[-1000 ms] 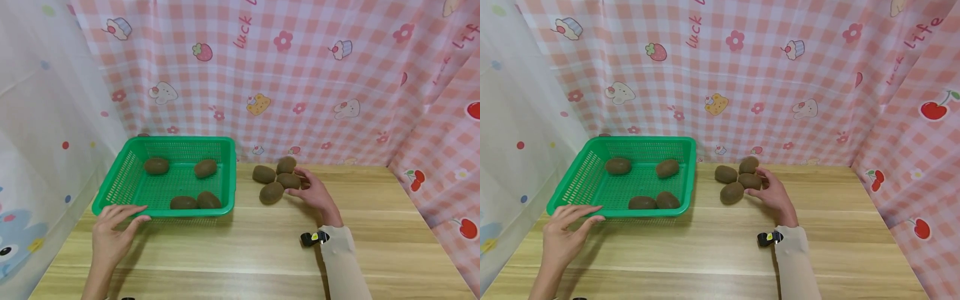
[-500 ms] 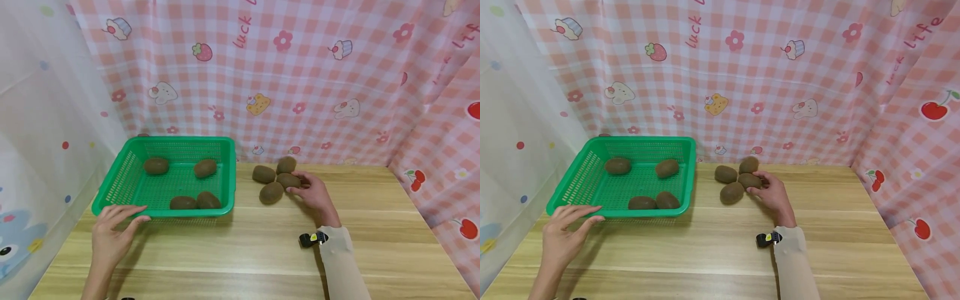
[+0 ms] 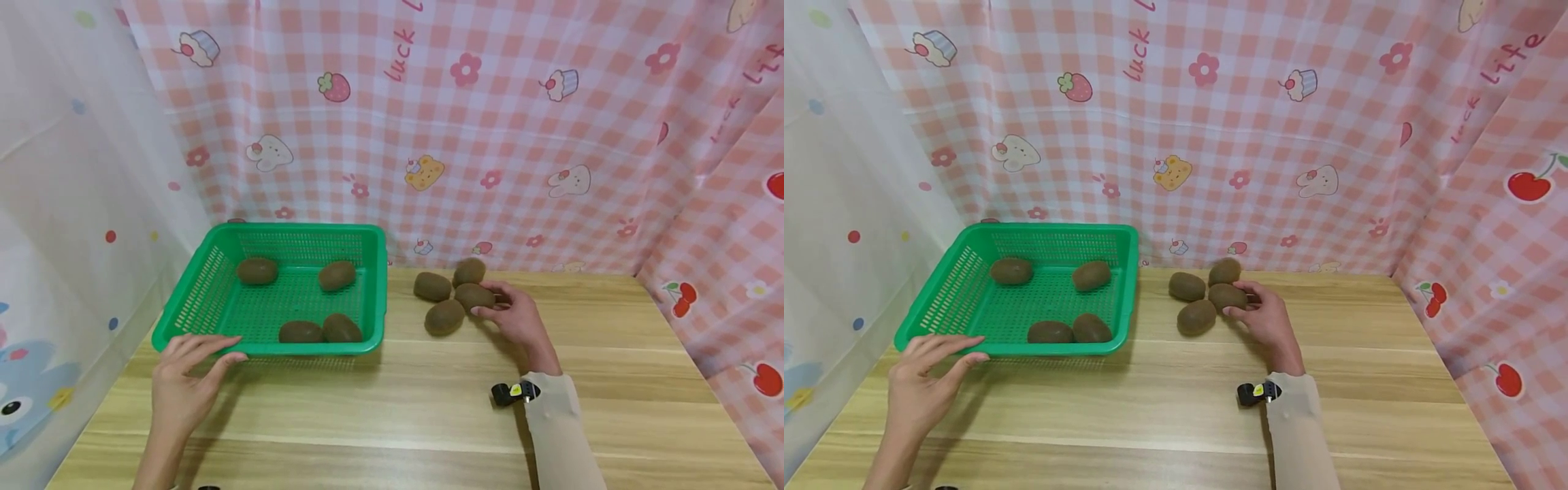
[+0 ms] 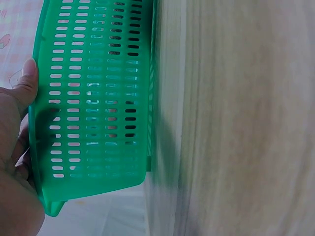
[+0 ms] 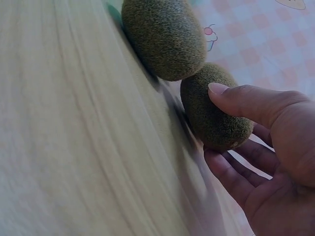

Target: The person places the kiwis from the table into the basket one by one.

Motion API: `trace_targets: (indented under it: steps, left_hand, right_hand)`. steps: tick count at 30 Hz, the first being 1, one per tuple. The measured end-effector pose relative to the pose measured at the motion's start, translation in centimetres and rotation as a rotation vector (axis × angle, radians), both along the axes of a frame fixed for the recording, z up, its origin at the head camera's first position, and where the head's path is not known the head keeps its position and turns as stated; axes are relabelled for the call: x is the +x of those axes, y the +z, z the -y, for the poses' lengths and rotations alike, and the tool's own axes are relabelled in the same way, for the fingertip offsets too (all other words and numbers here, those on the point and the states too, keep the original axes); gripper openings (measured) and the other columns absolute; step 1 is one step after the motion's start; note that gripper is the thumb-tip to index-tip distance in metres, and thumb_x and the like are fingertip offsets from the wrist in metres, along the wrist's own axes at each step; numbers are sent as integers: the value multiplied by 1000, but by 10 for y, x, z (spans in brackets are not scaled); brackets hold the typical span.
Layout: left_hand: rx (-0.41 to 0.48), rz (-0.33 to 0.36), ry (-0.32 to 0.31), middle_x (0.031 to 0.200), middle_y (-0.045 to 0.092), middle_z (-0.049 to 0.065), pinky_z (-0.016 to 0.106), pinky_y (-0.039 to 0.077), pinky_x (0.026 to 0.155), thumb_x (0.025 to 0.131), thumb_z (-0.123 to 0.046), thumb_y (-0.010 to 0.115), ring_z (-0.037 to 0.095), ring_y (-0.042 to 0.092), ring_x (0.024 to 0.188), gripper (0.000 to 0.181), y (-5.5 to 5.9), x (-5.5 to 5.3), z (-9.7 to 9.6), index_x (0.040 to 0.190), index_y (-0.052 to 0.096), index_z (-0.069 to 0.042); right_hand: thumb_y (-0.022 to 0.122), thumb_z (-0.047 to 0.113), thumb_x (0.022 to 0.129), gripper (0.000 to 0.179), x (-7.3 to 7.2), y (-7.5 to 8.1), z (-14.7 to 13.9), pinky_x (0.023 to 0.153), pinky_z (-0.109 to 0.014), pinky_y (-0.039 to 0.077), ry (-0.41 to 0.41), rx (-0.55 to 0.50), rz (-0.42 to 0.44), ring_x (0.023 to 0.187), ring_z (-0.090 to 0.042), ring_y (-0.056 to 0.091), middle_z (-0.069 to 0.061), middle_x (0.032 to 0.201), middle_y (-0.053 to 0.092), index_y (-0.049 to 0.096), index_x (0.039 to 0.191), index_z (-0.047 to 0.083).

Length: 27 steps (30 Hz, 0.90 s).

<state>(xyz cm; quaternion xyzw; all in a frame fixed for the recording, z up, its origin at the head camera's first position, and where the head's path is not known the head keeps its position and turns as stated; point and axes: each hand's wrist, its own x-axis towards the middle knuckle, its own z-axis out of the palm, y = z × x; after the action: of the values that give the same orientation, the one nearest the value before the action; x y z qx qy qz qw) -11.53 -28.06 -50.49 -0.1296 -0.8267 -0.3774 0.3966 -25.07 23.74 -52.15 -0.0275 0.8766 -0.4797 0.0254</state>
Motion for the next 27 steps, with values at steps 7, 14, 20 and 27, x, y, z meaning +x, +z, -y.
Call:
trace_targets:
  steps: [7, 14, 20, 27]
  left_hand:
    - [-4, 21, 2, 92, 77, 17, 17, 35, 92, 58, 8, 92, 0, 54, 100, 41, -1, 1, 1, 94, 83, -8]
    - [-4, 4, 4, 91, 76, 18, 17, 35, 92, 57, 6, 92, 1, 54, 99, 39, 0, 0, 0, 93, 83, -7]
    - [-4, -8, 10, 90, 76, 18, 17, 35, 92, 57, 5, 92, 2, 55, 99, 38, -1, -1, 0, 92, 83, -6]
    - [-7, 7, 5, 91, 76, 17, 17, 35, 92, 59, 6, 92, 1, 54, 99, 39, 0, 0, 0, 94, 83, -8]
  right_hand:
    - [79, 27, 92, 57, 3, 6, -2, 105, -49, 52, -15, -31, 4, 127, -38, 60, -21, 142, 60, 58, 143, 12]
    - [80, 29, 91, 58, 2, 12, -5, 103, -47, 53, -24, -65, 6, 127, -38, 61, -18, 145, 59, 59, 143, 13]
    - [80, 30, 91, 58, 2, 18, -5, 101, -45, 53, -27, -58, -12, 125, -37, 62, -16, 145, 60, 59, 143, 14]
    - [81, 28, 91, 58, 2, 23, -3, 107, -50, 50, -20, -74, -49, 127, -37, 60, -17, 146, 59, 59, 143, 13]
